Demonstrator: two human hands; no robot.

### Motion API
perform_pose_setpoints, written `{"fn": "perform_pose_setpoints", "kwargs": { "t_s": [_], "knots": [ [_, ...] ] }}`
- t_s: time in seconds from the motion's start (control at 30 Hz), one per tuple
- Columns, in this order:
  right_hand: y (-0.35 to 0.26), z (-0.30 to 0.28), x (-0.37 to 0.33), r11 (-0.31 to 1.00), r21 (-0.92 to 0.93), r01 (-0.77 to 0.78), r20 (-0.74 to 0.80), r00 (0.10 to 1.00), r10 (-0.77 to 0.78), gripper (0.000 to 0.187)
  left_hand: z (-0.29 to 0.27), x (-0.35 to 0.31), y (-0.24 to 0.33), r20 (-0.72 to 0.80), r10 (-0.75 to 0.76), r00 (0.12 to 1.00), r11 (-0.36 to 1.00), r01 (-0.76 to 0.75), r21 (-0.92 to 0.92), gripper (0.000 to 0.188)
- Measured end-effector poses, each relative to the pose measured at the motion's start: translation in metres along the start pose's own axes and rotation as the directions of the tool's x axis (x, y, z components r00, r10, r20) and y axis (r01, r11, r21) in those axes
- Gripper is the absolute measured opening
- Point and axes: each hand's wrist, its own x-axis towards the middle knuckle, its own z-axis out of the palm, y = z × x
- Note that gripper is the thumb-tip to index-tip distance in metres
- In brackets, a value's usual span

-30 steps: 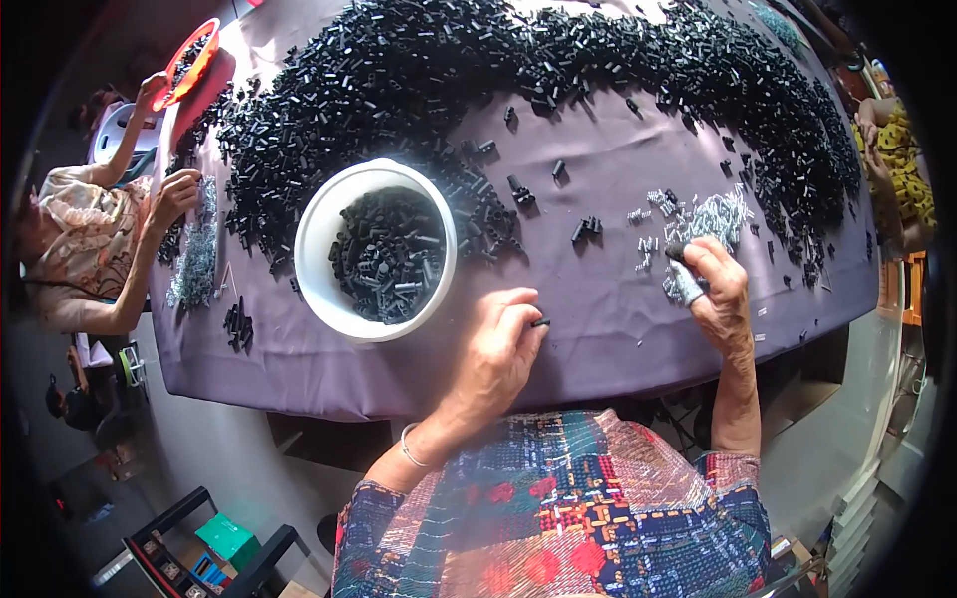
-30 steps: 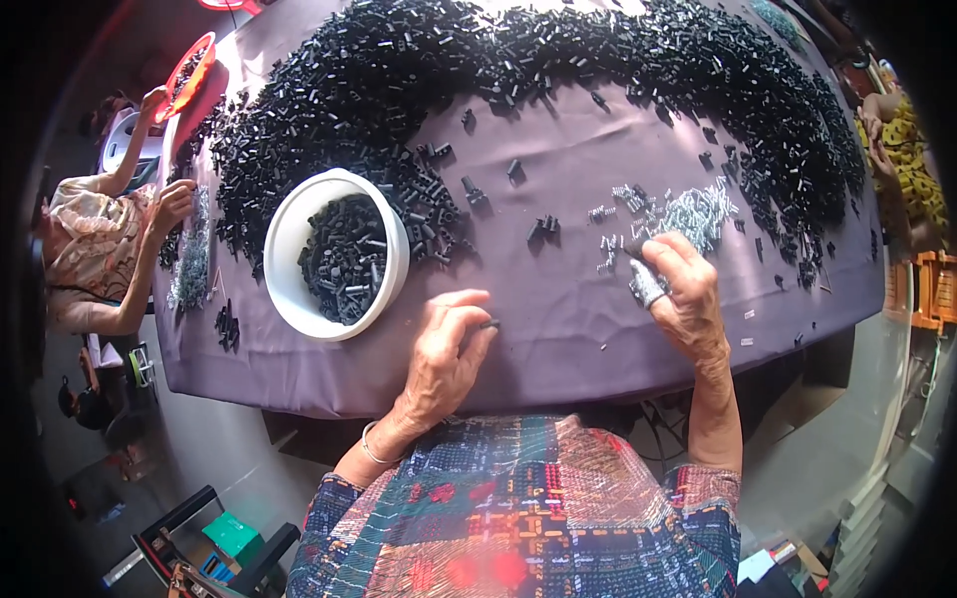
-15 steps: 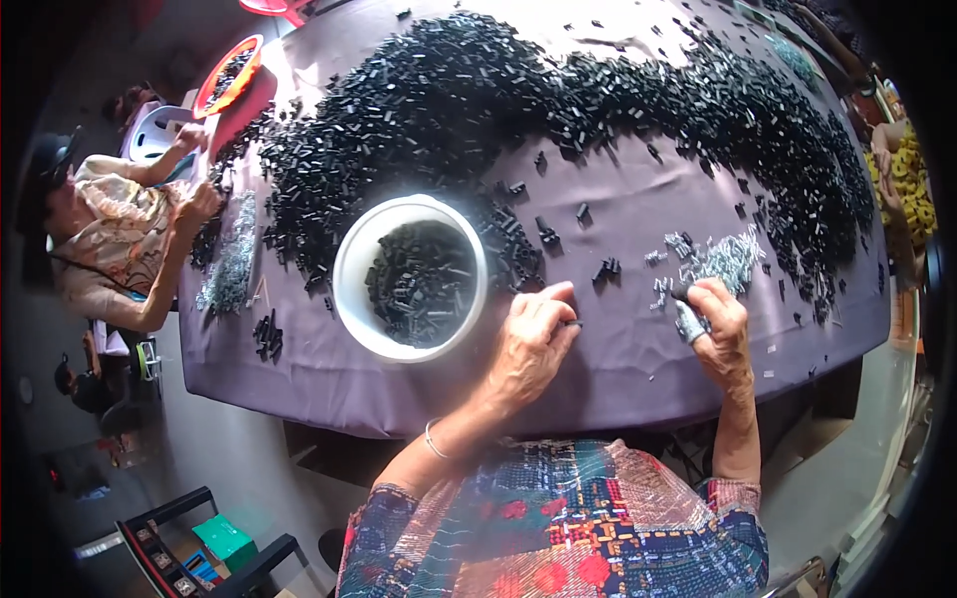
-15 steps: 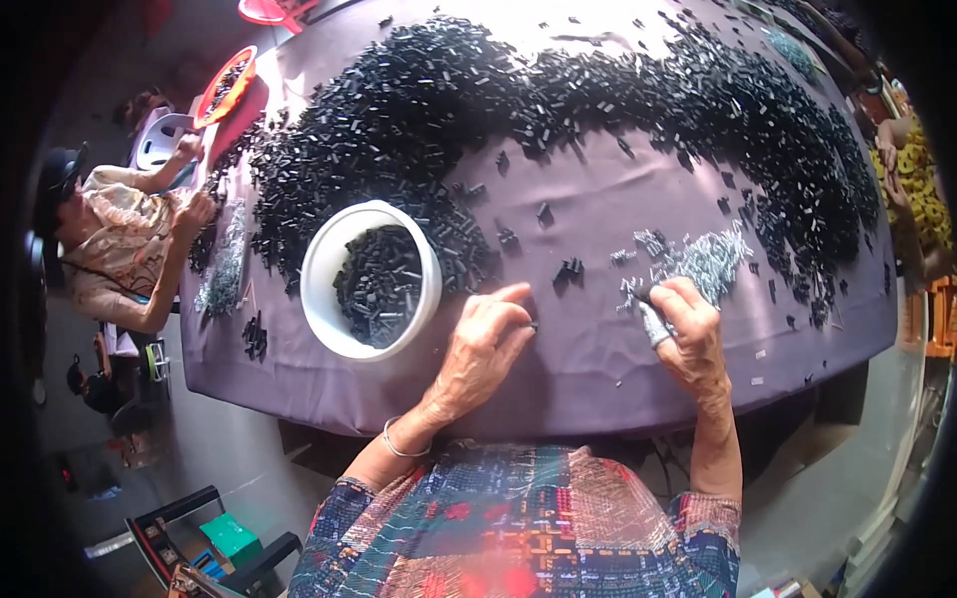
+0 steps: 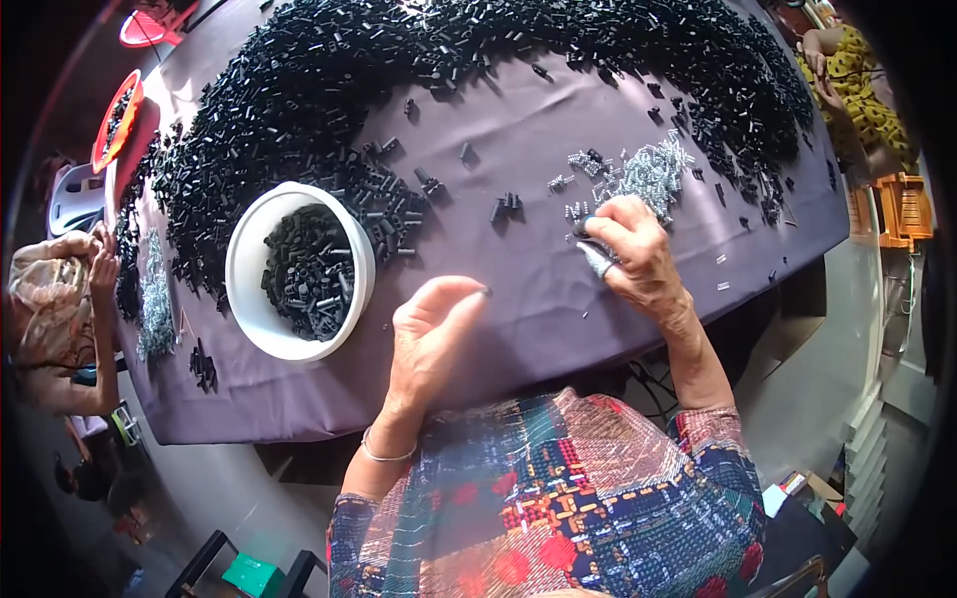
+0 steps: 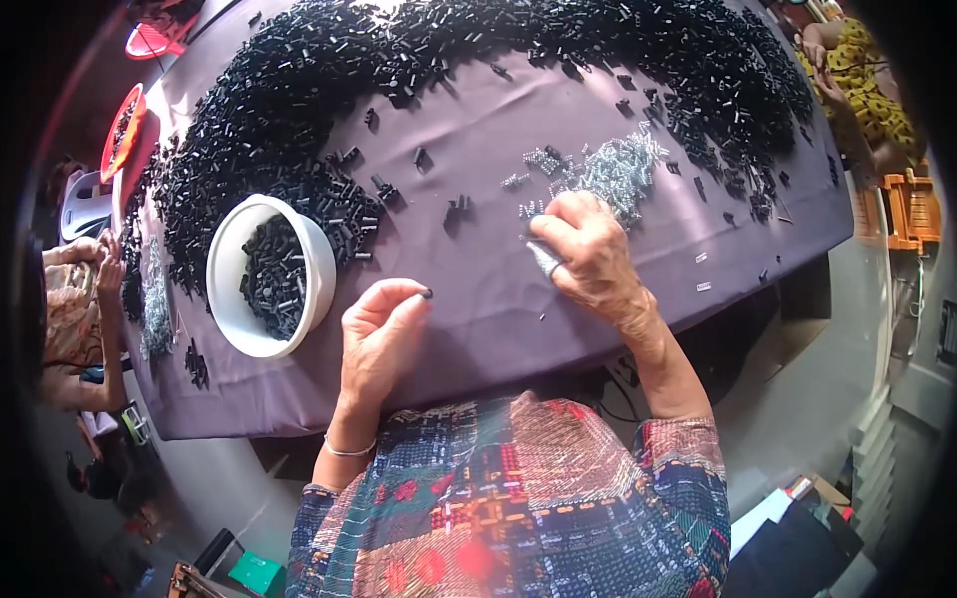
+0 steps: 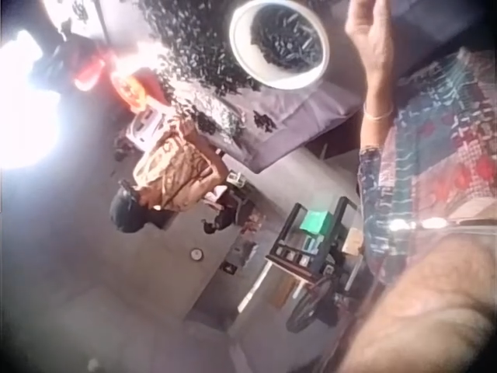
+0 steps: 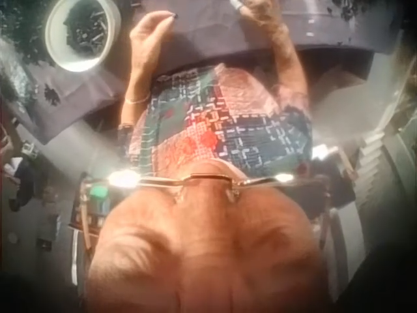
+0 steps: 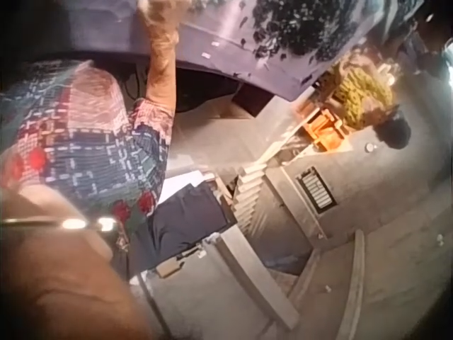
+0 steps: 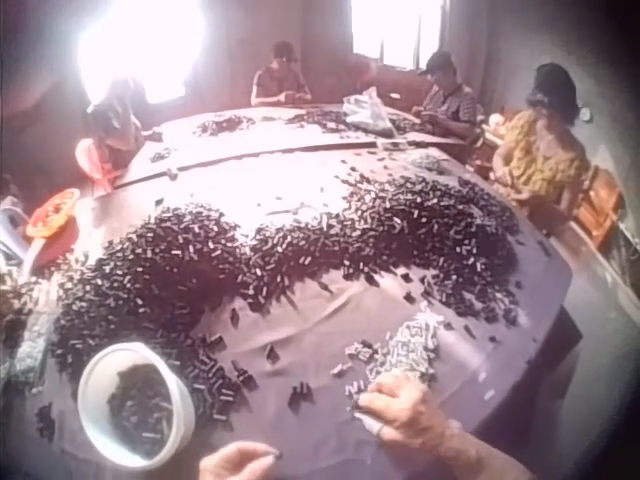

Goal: The person assembles small plastic parts by inserting metal springs into the components by hand.

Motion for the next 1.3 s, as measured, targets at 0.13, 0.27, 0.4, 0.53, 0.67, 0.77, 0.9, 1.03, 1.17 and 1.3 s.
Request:
{"fn": "perform_pose_setpoints", "kwargs": {
  "t_s": [0.13,0.27,0.4,0.53,0.67,0.77,0.9,1.03,1.17,1.3],
  "knots": [
    [0.004,0.011,0.006,0.982,-0.179,0.066,0.054,0.997,-0.058,0.014,0.005,-0.006,-0.009,0.042,-0.126,0.991,0.976,0.132,-0.173,0.011],
    [0.004,0.014,0.010,0.934,-0.309,0.177,0.068,0.984,-0.163,0.012,0.007,-0.010,-0.013,0.075,-0.162,0.984,0.954,0.175,-0.243,0.009],
    [-0.007,0.011,0.005,0.974,-0.149,0.173,-0.035,0.983,-0.180,0.023,0.008,-0.012,-0.014,0.039,-0.132,0.991,0.968,0.137,-0.210,0.010],
    [-0.013,0.008,-0.003,0.993,-0.012,0.118,-0.068,0.991,-0.118,0.026,0.011,-0.011,-0.016,0.067,-0.105,0.992,0.978,0.116,-0.174,0.010],
    [-0.006,0.007,-0.007,0.998,0.063,0.013,-0.133,0.991,-0.005,0.026,0.008,-0.013,-0.021,0.019,-0.097,0.995,0.983,0.099,-0.156,0.010],
    [-0.017,0.008,-0.014,0.985,0.170,-0.008,-0.078,0.997,0.022,0.027,0.008,-0.013,-0.021,0.033,-0.080,0.996,0.980,0.084,-0.183,0.010],
    [-0.019,0.022,-0.014,0.987,0.157,-0.028,-0.060,0.997,0.038,0.023,0.008,-0.012,-0.022,0.031,-0.087,0.996,0.983,0.090,-0.157,0.011],
    [-0.022,0.031,-0.007,0.999,0.035,-0.021,-0.028,0.999,0.022,0.020,0.008,-0.013,-0.022,0.044,-0.079,0.996,0.985,0.085,-0.149,0.012],
    [-0.019,0.037,-0.005,0.995,-0.093,0.048,-0.024,0.998,-0.050,0.021,0.008,-0.014,-0.022,0.041,-0.079,0.996,0.984,0.084,-0.158,0.013],
    [-0.019,0.038,-0.004,0.983,-0.136,0.120,-0.018,0.992,-0.124,0.023,0.008,-0.013,-0.025,0.044,-0.075,0.996,0.982,0.082,-0.172,0.013]
  ]
}}
